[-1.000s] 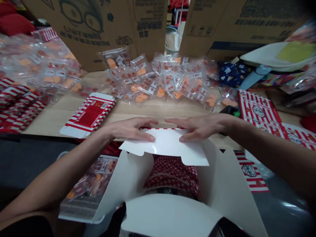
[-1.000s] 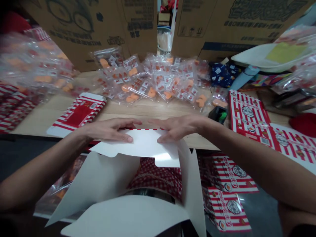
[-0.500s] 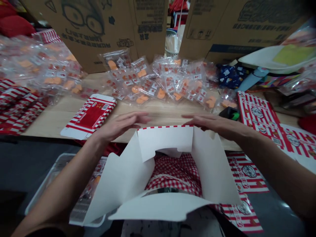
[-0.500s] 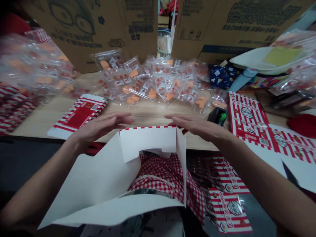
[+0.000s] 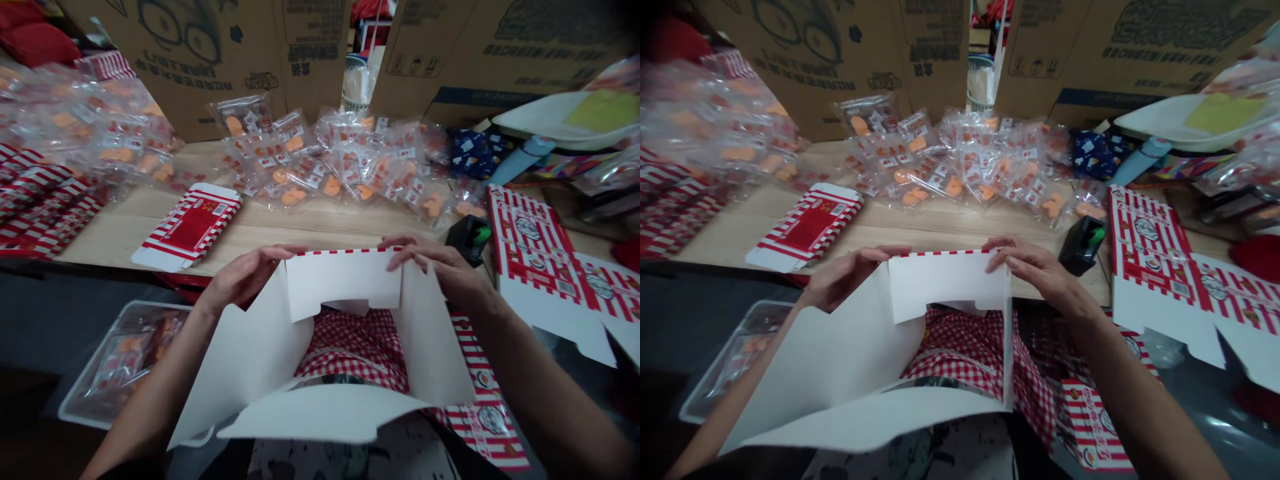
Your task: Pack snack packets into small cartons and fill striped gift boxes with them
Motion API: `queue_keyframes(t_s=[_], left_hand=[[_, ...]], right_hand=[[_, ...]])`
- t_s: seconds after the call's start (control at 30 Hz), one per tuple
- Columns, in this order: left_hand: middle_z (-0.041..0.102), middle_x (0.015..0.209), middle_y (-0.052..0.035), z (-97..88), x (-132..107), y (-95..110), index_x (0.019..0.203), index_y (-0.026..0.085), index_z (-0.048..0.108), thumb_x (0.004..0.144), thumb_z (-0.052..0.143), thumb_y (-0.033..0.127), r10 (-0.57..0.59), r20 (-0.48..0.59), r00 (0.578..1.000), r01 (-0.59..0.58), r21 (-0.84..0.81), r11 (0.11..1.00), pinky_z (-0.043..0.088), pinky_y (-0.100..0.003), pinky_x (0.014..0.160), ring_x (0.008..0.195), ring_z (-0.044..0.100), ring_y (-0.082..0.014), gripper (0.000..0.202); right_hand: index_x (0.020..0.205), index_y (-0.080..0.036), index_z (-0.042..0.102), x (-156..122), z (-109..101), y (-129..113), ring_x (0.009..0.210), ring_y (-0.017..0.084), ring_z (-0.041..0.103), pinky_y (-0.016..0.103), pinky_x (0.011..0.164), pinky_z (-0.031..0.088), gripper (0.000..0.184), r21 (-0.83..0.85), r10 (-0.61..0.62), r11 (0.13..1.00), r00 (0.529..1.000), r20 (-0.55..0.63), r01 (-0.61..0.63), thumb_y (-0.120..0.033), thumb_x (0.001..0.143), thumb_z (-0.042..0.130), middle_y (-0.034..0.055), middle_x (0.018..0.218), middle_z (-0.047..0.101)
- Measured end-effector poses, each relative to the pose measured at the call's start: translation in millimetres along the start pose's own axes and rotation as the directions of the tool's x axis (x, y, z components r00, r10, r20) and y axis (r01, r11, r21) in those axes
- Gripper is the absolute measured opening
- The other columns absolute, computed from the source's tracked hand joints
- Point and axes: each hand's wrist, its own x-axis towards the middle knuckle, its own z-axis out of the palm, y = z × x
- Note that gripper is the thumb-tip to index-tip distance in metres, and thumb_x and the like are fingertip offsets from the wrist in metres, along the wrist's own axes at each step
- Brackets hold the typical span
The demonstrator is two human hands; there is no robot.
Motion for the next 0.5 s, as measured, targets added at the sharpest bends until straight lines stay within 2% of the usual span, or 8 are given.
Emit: queue_keyframes(t_s=[0.07,0.1,0.2,0.27,0.3,0.37,0.47,0.5], left_hand=[[0.054,0.152,-0.0128,-13.2,-6,5,0.116,0.022,0.075,0.097,0.053,0.042,-0.011,0.030,0.999,0.010,0.031,0.999,0.044,-0.052,0.108,0.139,0.049,-0.0381,0.036],[0.051,0.154,-0.0131,-17.5,-8,9,0.119,0.022,0.073,0.095,0.055,0.039,-0.049,0.057,0.997,0.043,0.090,0.995,0.044,-0.052,0.107,0.137,0.050,-0.0384,0.035],[0.044,0.159,-0.0132,-14.1,-9,28,0.132,0.024,0.066,0.091,0.062,0.036,-0.155,0.148,0.977,0.092,0.362,0.928,0.041,-0.051,0.109,0.137,0.048,-0.0375,0.042],[0.045,0.157,-0.0129,-0.3,-3,42,0.125,0.023,0.066,0.094,0.059,0.039,-0.158,0.185,0.970,0.048,0.493,0.869,0.039,-0.049,0.111,0.134,0.049,-0.0352,0.035],[0.048,0.153,-0.0130,8.0,1,48,0.118,0.022,0.066,0.096,0.057,0.041,-0.147,0.205,0.968,0.014,0.537,0.844,0.039,-0.047,0.110,0.131,0.050,-0.0338,0.030],[0.056,0.142,-0.0131,23.2,9,57,0.100,0.020,0.064,0.099,0.053,0.044,-0.104,0.242,0.965,-0.065,0.599,0.798,0.039,-0.044,0.109,0.128,0.051,-0.0318,0.027],[0.059,0.129,-0.0127,35.3,19,62,0.089,0.019,0.061,0.103,0.044,0.049,-0.066,0.258,0.964,-0.134,0.683,0.718,0.040,-0.040,0.108,0.126,0.050,-0.0295,0.037],[0.058,0.129,-0.0125,36.2,22,62,0.090,0.019,0.062,0.104,0.040,0.051,-0.071,0.247,0.966,-0.128,0.701,0.701,0.039,-0.040,0.108,0.125,0.051,-0.0286,0.042]], right_hand=[[0.074,-0.025,0.073,2,-9,-3,0.122,0.031,0.059,0.049,0.113,0.039,0.042,-0.003,0.041,0.999,0.999,-0.010,-0.041,-0.053,0.099,0.054,0.0049,0.124,0.069],[0.073,-0.025,0.073,3,-13,-4,0.118,0.030,0.061,0.048,0.111,0.041,0.041,0.006,0.074,0.997,0.997,-0.015,-0.073,-0.053,0.098,0.055,0.0052,0.121,0.071],[0.108,-0.030,0.077,16,-25,-6,0.112,0.029,0.065,0.046,0.104,0.047,0.032,-0.008,0.176,0.984,0.983,0.043,-0.176,-0.053,0.091,0.063,0.0051,0.117,0.073],[0.126,-0.031,0.072,34,-33,-11,0.112,0.029,0.065,0.043,0.099,0.051,0.044,-0.107,0.247,0.968,0.944,0.220,-0.228,-0.052,0.087,0.067,0.0049,0.118,0.074],[0.126,-0.031,0.073,44,-37,-16,0.110,0.028,0.067,0.041,0.096,0.052,0.044,-0.173,0.270,0.959,0.906,0.325,-0.224,-0.050,0.087,0.067,0.0047,0.117,0.075],[0.119,-0.029,0.077,62,-41,-35,0.102,0.027,0.069,0.037,0.088,0.054,0.037,-0.310,0.267,0.941,0.859,0.436,-0.135,-0.044,0.086,0.067,0.0044,0.112,0.076],[0.114,-0.029,0.078,78,-31,-78,0.090,0.023,0.069,0.034,0.079,0.053,0.035,-0.443,0.089,0.887,0.893,0.441,0.131,-0.024,0.083,0.063,0.0032,0.105,0.077],[0.114,-0.029,0.078,79,-21,-91,0.089,0.022,0.069,0.033,0.078,0.052,0.039,-0.458,0.037,0.862,0.873,0.485,0.218,-0.017,0.080,0.062,0.0021,0.105,0.077]])
